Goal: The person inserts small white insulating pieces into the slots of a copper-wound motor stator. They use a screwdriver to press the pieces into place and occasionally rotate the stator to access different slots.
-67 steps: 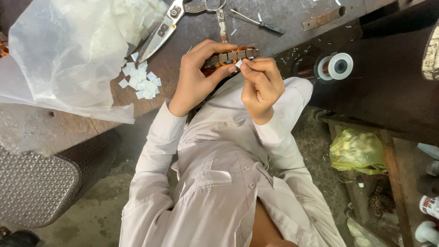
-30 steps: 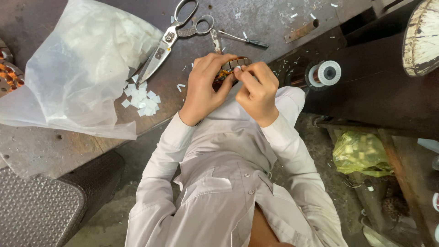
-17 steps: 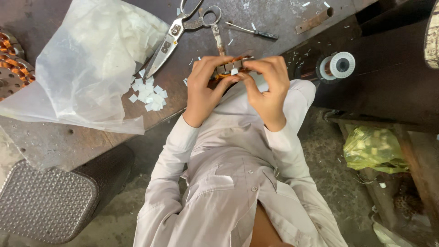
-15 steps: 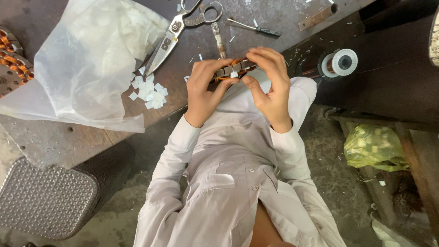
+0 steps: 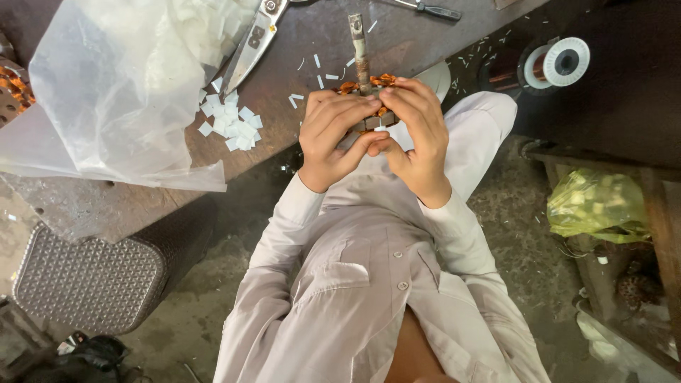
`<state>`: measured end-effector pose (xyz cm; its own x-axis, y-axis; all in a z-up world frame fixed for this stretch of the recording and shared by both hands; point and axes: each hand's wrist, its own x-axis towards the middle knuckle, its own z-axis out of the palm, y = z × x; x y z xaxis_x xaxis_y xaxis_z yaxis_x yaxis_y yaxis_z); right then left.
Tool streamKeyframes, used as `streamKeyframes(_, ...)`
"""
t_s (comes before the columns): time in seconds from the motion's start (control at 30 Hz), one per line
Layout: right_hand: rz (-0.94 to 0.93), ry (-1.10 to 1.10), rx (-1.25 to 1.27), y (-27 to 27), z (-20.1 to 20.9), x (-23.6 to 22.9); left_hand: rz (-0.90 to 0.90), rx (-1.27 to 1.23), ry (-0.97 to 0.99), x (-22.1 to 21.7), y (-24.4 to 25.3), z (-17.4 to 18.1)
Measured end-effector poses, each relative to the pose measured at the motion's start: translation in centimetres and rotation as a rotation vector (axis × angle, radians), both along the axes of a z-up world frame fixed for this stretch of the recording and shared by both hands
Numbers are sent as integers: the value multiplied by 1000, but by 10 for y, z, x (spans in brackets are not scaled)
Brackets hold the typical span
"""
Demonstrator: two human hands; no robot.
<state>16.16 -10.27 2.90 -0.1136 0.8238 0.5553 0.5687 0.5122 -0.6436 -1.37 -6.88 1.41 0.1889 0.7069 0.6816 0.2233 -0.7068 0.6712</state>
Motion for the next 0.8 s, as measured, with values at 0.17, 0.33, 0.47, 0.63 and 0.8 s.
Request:
streamKeyframes(0.17,-10,-21,33,-4,-7,0,4,11,6,1,-2,-1)
streamKeyframes(0.33,38,-70,5,-3,-4,10,-6,-20,22,0,-6,0)
streamKeyframes(0.47,67,-135,-18,-5,-9,17,-9,-6,96,-1,-11,-5)
streamKeyframes(0.63,6,-68,50,-9,-28,12,-14,45,120,-1,-12,-12)
streamKeyframes(0.8,-14,-82,71,-14,-37,10,-21,34,121,-5,-14,-17)
